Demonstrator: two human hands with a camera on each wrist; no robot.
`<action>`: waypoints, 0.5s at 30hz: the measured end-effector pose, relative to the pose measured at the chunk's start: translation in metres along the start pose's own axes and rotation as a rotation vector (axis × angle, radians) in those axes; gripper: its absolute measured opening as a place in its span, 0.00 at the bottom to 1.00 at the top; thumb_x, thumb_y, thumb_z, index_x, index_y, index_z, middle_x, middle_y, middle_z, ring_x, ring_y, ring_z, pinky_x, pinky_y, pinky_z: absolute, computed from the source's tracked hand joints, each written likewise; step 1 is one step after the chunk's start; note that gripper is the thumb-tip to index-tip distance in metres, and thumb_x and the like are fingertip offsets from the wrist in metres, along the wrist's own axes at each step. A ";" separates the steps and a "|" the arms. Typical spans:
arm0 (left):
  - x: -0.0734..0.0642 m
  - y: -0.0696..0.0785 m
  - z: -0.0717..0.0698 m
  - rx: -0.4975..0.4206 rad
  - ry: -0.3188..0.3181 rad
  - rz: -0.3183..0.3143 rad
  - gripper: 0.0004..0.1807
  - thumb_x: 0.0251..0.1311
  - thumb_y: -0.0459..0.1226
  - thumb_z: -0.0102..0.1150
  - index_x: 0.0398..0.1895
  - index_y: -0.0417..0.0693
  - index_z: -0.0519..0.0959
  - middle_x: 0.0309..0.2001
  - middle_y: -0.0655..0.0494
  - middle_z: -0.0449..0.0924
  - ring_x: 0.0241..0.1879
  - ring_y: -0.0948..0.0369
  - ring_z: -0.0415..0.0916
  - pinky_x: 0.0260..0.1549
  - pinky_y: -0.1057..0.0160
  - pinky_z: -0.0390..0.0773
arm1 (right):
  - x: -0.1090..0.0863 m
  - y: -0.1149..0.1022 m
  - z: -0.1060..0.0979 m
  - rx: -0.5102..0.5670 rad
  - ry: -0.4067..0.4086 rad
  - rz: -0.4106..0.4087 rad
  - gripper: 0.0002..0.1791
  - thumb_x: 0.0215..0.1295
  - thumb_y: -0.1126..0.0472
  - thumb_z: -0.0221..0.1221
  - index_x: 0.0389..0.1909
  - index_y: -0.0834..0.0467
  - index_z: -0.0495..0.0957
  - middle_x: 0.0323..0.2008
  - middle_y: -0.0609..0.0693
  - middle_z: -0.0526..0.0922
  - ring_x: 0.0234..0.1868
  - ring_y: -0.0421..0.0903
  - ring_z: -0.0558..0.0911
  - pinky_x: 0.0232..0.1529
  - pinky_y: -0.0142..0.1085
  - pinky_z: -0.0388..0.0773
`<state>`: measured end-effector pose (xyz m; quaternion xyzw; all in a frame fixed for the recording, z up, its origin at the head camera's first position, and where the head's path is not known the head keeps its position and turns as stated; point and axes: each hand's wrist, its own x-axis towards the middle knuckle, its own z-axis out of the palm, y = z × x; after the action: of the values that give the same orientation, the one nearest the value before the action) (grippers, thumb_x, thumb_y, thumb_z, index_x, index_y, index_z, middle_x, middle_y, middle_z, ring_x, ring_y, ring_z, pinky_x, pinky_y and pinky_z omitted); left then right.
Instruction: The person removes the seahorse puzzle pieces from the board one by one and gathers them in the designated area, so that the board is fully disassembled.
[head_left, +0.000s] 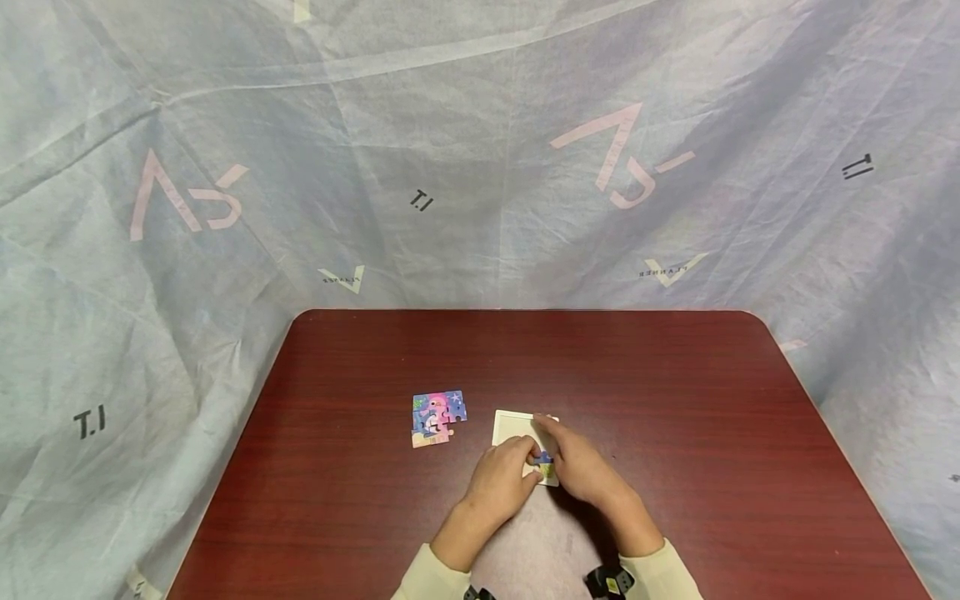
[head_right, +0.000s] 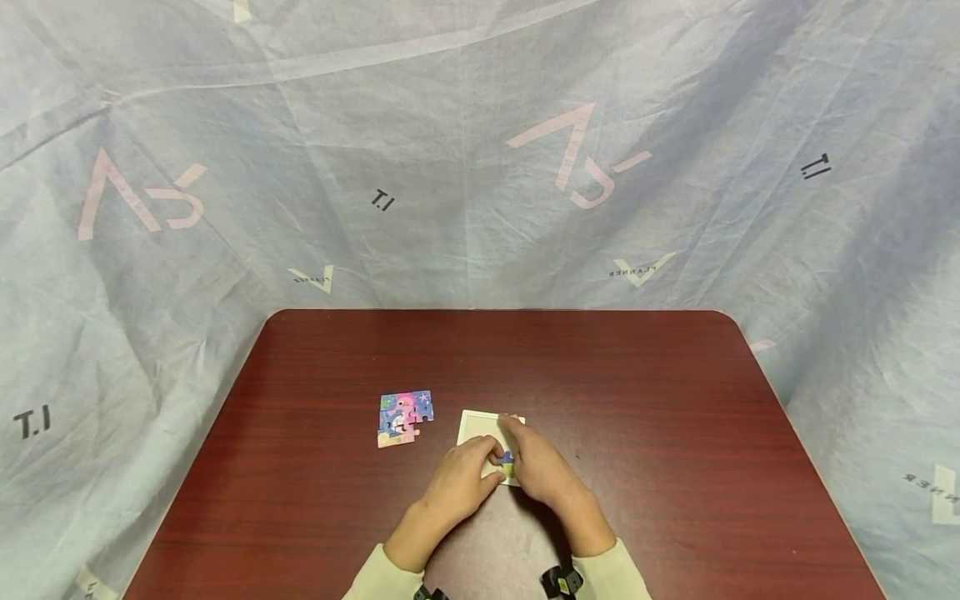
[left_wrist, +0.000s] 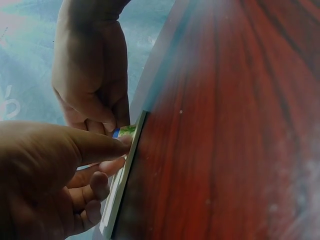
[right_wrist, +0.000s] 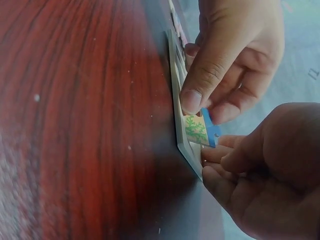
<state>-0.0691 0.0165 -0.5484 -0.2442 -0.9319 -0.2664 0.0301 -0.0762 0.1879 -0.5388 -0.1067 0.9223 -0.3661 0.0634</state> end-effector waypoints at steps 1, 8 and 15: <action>0.001 0.000 0.000 -0.005 0.002 0.004 0.14 0.55 0.38 0.78 0.41 0.52 0.81 0.37 0.60 0.86 0.37 0.66 0.82 0.39 0.64 0.80 | 0.000 0.000 0.000 0.001 -0.001 -0.001 0.34 0.62 0.80 0.49 0.71 0.66 0.73 0.65 0.64 0.82 0.65 0.58 0.82 0.67 0.56 0.76; 0.001 -0.003 0.001 0.013 0.009 0.032 0.14 0.56 0.38 0.78 0.41 0.52 0.82 0.36 0.62 0.87 0.37 0.68 0.83 0.41 0.63 0.80 | 0.000 0.001 0.001 0.004 0.006 -0.005 0.34 0.60 0.80 0.50 0.71 0.66 0.73 0.64 0.64 0.83 0.63 0.57 0.83 0.66 0.56 0.77; 0.000 -0.005 0.002 0.005 -0.001 0.033 0.13 0.56 0.38 0.77 0.41 0.53 0.82 0.37 0.62 0.87 0.38 0.68 0.84 0.41 0.64 0.80 | 0.000 0.002 0.003 0.003 0.010 -0.006 0.34 0.60 0.80 0.50 0.70 0.66 0.73 0.65 0.64 0.83 0.63 0.58 0.83 0.66 0.56 0.77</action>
<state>-0.0715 0.0136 -0.5528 -0.2598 -0.9284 -0.2635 0.0347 -0.0759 0.1874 -0.5420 -0.1074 0.9218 -0.3679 0.0582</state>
